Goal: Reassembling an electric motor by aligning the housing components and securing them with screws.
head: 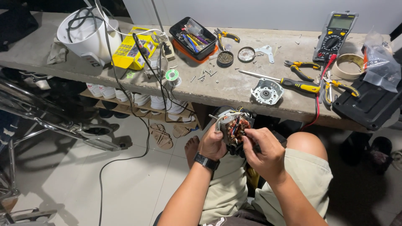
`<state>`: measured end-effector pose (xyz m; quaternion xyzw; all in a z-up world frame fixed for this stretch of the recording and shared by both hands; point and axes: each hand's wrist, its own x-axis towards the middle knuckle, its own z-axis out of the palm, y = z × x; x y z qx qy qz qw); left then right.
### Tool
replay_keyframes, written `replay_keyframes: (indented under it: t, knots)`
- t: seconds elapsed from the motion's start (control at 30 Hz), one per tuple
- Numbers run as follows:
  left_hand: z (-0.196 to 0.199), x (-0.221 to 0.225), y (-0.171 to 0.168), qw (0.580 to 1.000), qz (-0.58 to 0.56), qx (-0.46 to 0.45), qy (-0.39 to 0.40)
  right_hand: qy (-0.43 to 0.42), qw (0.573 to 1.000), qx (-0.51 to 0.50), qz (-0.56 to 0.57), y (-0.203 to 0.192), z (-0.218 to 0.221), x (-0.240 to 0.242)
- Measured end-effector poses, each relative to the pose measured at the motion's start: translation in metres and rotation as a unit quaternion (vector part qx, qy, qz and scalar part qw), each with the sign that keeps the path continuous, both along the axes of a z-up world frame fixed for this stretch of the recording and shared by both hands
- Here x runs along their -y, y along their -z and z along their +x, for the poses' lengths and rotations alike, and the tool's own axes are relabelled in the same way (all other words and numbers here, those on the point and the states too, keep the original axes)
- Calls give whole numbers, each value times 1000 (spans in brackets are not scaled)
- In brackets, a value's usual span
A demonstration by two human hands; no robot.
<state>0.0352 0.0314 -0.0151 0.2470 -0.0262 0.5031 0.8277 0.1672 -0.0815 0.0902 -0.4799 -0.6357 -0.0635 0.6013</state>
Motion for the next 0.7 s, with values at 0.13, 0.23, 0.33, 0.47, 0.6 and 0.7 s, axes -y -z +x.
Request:
replay_keyframes:
  t: [0.13, 0.23, 0.33, 0.47, 0.6, 0.7]
  knots:
    - [-2, -3, 3, 1000, -1, 0, 2, 4, 1000, -1, -3, 3, 1, 1]
    - [-3, -1, 1, 1000, -5, 1, 7, 17, 1000, 7, -2, 2, 0, 2]
    - [0, 3, -6, 1000, -2, -1, 2, 13, 1000, -5, -5, 3, 0, 2]
    - [1, 2, -6, 1000, -2, -9, -1, 11, 1000, -13, -9, 3, -2, 1]
    - [0, 5, -11, 1000, -5, -17, -13, 15, 1000, -25, -10, 7, -2, 2]
    - [0, 7, -20, 1000, -7, -5, -16, 23, 1000, -16, -11, 4, -3, 1]
